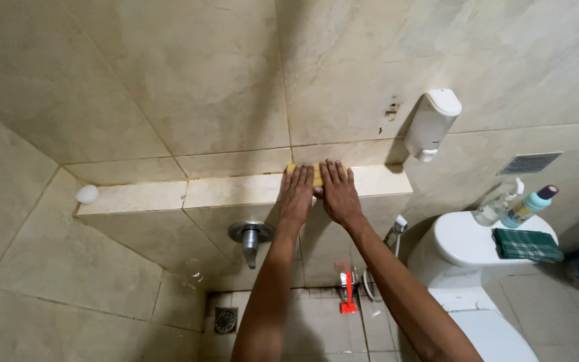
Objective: The person scrubs a tiled shower shelf and the adjacent wall using a yellow sponge. They repeatedly wipe the horizontal shelf and the vertical wall surface, moving the sponge back and forth to clean the tiles.
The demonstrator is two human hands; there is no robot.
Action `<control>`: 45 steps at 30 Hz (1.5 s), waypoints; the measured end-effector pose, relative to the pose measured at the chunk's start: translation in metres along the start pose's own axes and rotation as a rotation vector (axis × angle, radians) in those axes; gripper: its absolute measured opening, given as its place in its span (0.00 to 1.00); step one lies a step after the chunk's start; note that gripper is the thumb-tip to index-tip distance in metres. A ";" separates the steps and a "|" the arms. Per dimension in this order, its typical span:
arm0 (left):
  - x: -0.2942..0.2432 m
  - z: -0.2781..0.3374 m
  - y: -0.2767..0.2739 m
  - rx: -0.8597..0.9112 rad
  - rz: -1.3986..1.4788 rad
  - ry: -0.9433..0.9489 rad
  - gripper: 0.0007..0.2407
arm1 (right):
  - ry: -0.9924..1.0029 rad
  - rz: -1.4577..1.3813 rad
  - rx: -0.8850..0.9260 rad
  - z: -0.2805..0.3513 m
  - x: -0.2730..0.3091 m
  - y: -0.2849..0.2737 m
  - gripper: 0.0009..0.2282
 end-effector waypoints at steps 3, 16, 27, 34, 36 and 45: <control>-0.008 0.012 -0.027 0.042 0.108 0.020 0.27 | 0.013 -0.058 0.000 0.001 0.002 -0.009 0.28; -0.031 0.008 -0.018 -0.025 0.140 -0.003 0.24 | -0.027 -0.175 -0.029 0.020 -0.017 -0.023 0.23; -0.093 -0.031 0.029 -0.097 0.070 0.021 0.25 | -0.035 -0.095 -0.062 0.048 -0.079 -0.047 0.28; -0.159 -0.063 0.049 -0.066 -0.017 0.038 0.27 | 0.059 -0.155 -0.035 0.077 -0.141 -0.064 0.27; -0.177 -0.069 0.051 -0.033 0.094 0.067 0.28 | 0.134 -0.168 0.018 0.087 -0.156 -0.070 0.27; -0.221 -0.078 0.050 0.008 0.060 0.069 0.26 | 0.087 -0.172 -0.056 0.107 -0.195 -0.078 0.25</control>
Point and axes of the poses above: each hand's wrist, its own z-axis away from the middle knuckle, its own y-axis out of the palm, x = y × z, the point moved 7 cm from there along -z, towards the middle knuckle, and after that the axes turned 14 degrees about x, right-handed, at the moved point
